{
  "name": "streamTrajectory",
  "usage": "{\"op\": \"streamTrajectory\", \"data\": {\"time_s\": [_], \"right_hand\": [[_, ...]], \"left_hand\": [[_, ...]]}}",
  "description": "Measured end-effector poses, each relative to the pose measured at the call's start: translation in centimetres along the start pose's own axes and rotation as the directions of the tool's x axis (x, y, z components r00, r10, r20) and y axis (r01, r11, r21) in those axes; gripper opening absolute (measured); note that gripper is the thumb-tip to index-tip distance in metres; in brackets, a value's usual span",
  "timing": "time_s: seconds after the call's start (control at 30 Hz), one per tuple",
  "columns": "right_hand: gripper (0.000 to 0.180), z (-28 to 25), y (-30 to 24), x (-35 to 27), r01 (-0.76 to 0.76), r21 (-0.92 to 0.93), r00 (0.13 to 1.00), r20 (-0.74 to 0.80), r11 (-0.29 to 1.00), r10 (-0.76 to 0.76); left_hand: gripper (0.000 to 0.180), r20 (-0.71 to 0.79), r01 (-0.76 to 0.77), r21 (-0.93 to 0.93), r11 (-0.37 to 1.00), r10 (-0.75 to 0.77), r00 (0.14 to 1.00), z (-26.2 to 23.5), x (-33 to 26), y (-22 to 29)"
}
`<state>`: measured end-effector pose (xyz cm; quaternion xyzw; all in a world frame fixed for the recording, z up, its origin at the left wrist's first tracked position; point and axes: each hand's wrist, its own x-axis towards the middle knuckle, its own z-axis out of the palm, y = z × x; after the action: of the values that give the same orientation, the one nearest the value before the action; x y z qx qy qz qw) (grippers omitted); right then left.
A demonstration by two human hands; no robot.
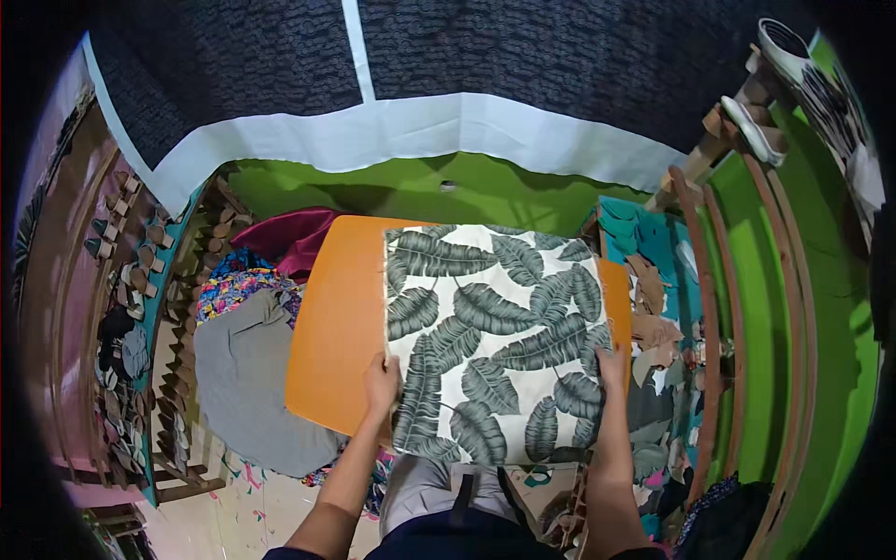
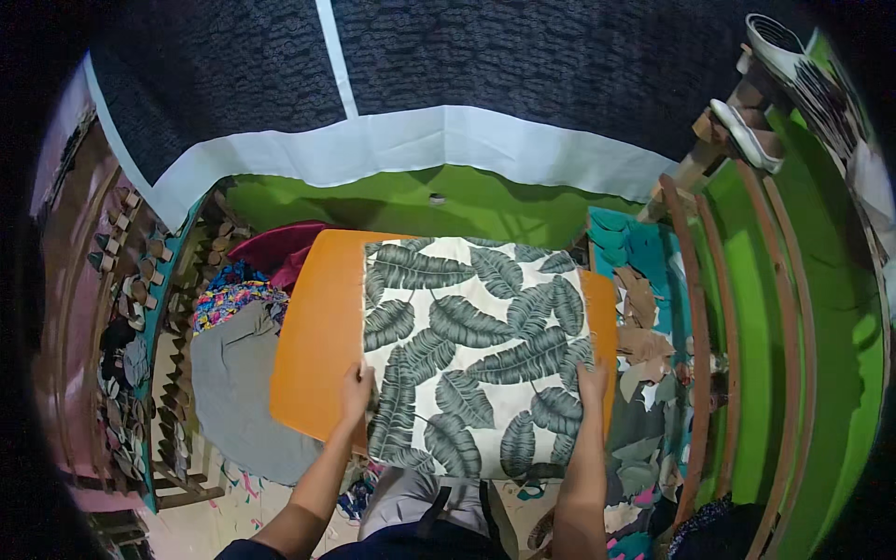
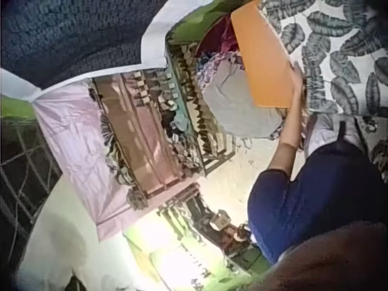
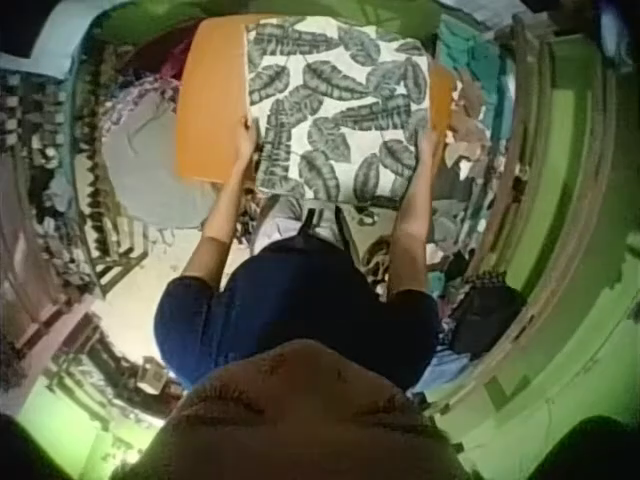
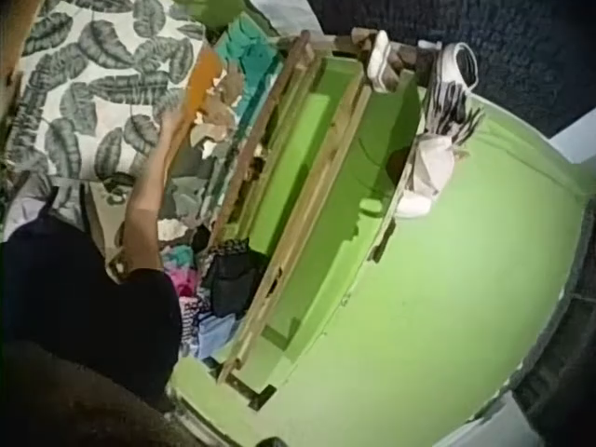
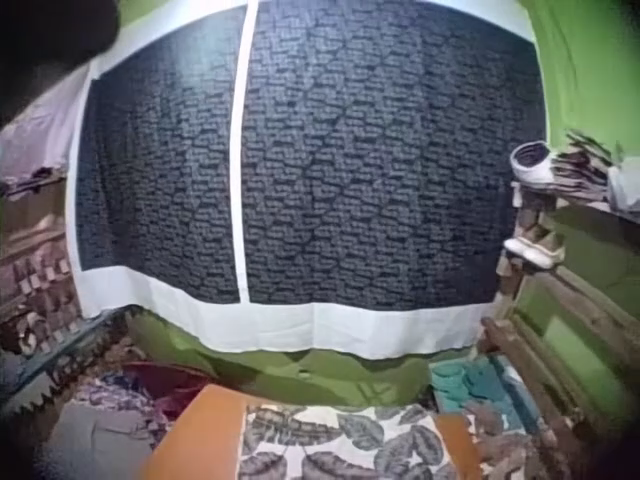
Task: Folding various pieces of patterned fabric on a table in a workspace.
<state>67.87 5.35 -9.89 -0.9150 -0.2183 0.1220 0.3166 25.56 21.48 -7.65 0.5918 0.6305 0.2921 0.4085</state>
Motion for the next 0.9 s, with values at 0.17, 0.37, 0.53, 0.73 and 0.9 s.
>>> {"op": "streamTrajectory", "data": {"time_s": [0.17,0.37,0.53,0.73,0.9], "right_hand": [[0.037,0.6,-0.3,1.6,0.170,0.236,0.985,-0.040,0.957,-0.166],[0.024,-5.2,-5.2,1.5,-0.475,0.514,0.693,0.718,0.714,-0.055],[0.026,-6.6,-5.2,2.0,-0.446,0.684,0.710,0.663,0.578,-0.237],[0.029,-7.3,-7.1,1.6,-0.320,0.798,0.745,0.545,0.511,-0.385],[0.026,-9.1,-7.4,1.5,-0.164,0.821,0.811,0.428,0.547,-0.400]], "left_hand": [[0.025,-0.090,-0.009,0.026,1.000,0.012,0.996,0.3,0.5,-1.6],[0.027,-0.064,0.011,0.000,1.000,-0.011,0.998,-1.3,0.7,-1.1],[0.026,-0.189,-0.122,-0.197,0.973,0.084,0.978,-1.6,0.2,1.5],[0.024,-0.224,-0.191,-0.256,0.948,0.134,0.965,-3.2,-1.0,4.4],[0.020,-0.277,-0.200,-0.455,0.868,0.075,0.958,-5.5,-2.9,7.9]]}}
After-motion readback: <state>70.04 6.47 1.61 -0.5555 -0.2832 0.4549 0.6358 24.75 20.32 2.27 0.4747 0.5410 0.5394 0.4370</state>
